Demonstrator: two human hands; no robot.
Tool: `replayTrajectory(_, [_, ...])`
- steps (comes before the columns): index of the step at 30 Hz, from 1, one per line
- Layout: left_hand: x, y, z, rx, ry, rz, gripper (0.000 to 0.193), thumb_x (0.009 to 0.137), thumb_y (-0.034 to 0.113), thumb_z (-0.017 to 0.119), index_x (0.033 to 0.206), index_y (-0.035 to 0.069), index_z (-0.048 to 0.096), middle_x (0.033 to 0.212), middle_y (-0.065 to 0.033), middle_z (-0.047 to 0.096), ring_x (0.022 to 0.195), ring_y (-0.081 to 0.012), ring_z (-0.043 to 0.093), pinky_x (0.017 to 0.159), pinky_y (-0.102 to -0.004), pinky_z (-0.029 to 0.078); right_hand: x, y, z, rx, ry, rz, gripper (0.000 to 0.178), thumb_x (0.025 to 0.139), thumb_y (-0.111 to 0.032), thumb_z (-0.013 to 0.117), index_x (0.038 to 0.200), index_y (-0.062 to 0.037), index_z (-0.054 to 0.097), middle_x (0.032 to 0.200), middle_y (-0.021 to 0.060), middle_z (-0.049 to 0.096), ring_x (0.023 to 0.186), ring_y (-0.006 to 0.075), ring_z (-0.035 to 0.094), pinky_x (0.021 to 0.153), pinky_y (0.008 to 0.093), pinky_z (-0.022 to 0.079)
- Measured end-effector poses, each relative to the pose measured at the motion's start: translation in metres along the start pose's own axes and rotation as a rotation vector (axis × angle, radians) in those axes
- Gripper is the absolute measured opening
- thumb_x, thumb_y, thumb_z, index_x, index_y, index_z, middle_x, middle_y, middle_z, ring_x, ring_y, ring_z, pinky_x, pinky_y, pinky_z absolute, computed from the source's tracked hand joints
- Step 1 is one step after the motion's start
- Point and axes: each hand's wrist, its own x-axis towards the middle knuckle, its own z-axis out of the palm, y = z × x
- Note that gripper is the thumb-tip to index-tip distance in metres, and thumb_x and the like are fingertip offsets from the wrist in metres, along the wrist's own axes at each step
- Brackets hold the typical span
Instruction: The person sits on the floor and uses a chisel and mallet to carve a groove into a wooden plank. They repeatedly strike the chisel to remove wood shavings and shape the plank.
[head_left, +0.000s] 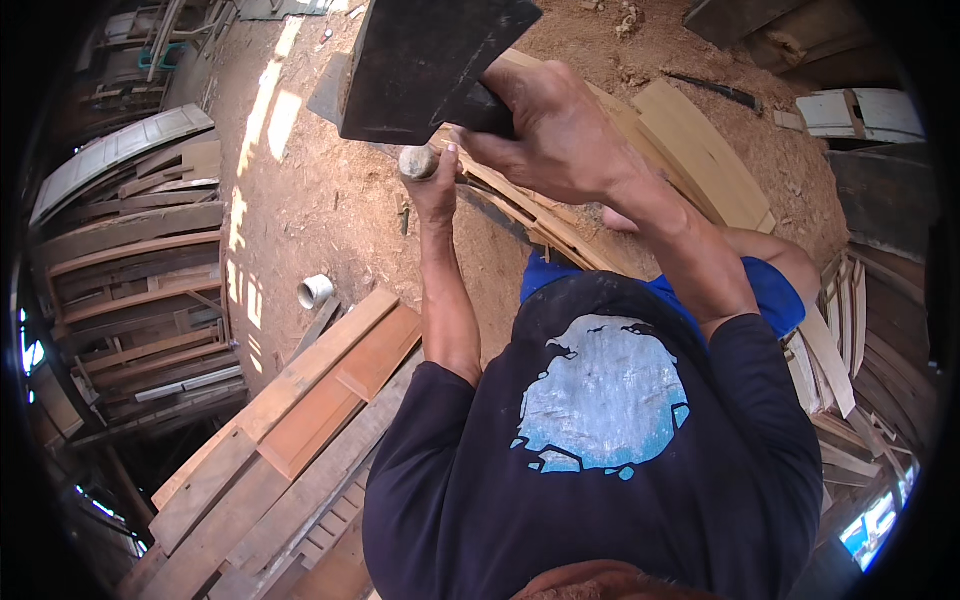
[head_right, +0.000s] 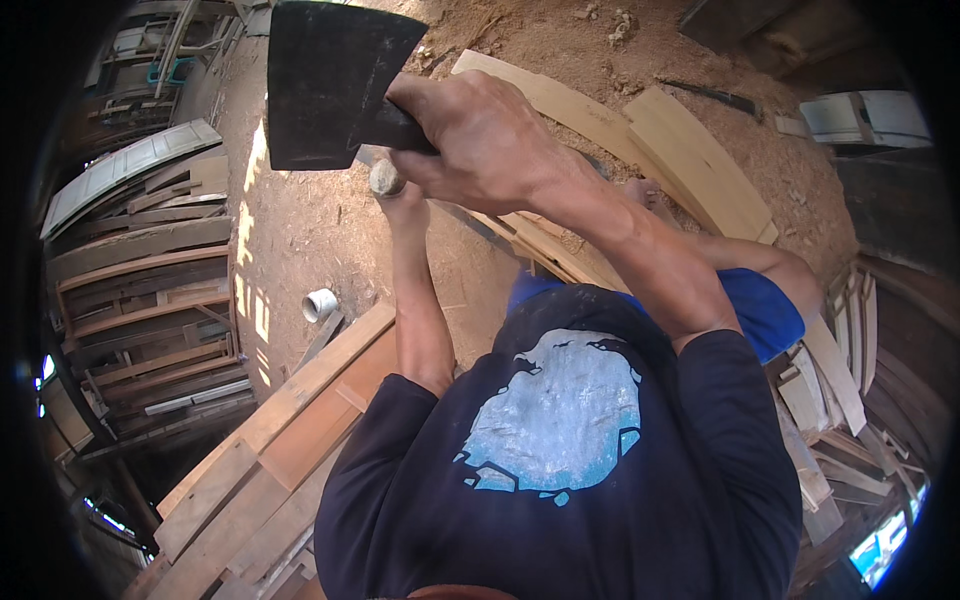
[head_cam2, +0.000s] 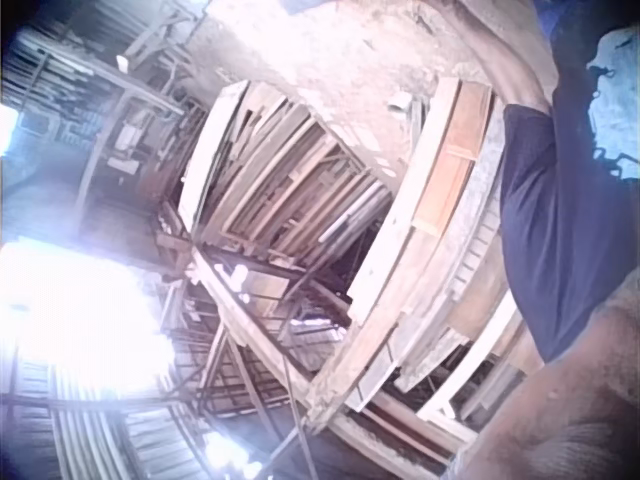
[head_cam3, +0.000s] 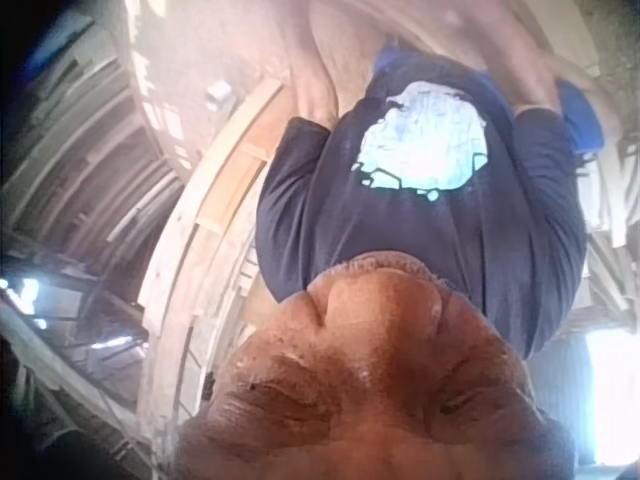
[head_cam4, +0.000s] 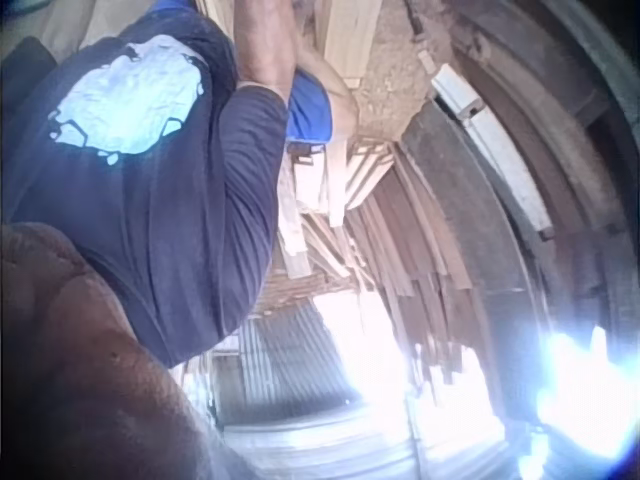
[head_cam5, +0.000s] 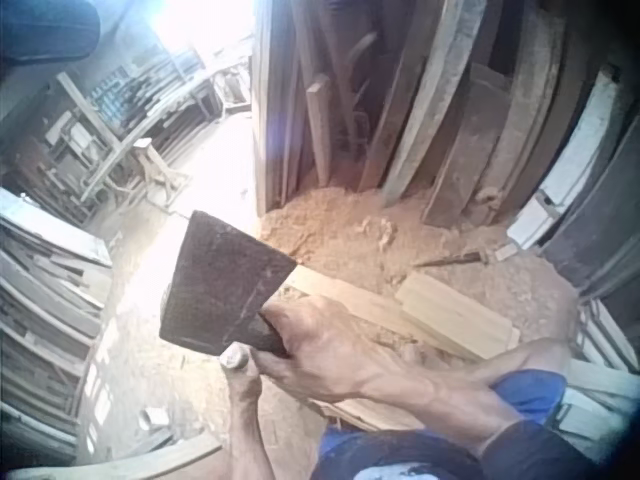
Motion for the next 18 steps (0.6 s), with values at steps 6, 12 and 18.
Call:
replayTrajectory(6, [-0.029, -0.031, 0.008, 0.206, -0.075, 0.044, 0.024, 0.081, 0.005, 0.076, 0.101, 0.0, 0.064, 0.087, -0.0054, 0.068, 0.08, -0.0153, 0.067, 0.074, -0.0304, 0.054, -0.017, 0.043, 0.037, -0.242, -0.167, -0.004, 0.024, 0.083, -0.02, 0.071, 0.102, -0.0061, 0.066, 0.077, 0.0189, 0.068, 0.077, 0.0396, 0.069, 0.071, 0.0484, 0.054])
replayTrajectory(12, [-0.065, -0.05, -0.007, 0.715, -0.369, 0.302, 0.022, 0.082, 0.007, 0.076, 0.099, 0.003, 0.063, 0.089, -0.005, 0.068, 0.083, -0.0165, 0.065, 0.082, -0.0339, 0.053, -0.047, 0.063, 0.041, -0.351, -0.368, 0.184, 0.027, 0.083, -0.022, 0.072, 0.105, -0.0094, 0.066, 0.083, 0.0192, 0.07, 0.084, 0.0398, 0.07, 0.073, 0.0502, 0.054])
replayTrajectory(18, [-0.043, 0.004, 0.018, 0.19, -0.172, -0.045, 0.025, 0.081, 0.001, 0.071, 0.105, 0.002, 0.066, 0.096, -0.0056, 0.07, 0.092, -0.0185, 0.068, 0.086, -0.0337, 0.055, -0.02, 0.016, 0.018, -0.175, -0.127, -0.025, 0.023, 0.084, -0.019, 0.068, 0.105, -0.0094, 0.065, 0.086, 0.0175, 0.07, 0.085, 0.0381, 0.07, 0.071, 0.0483, 0.055])
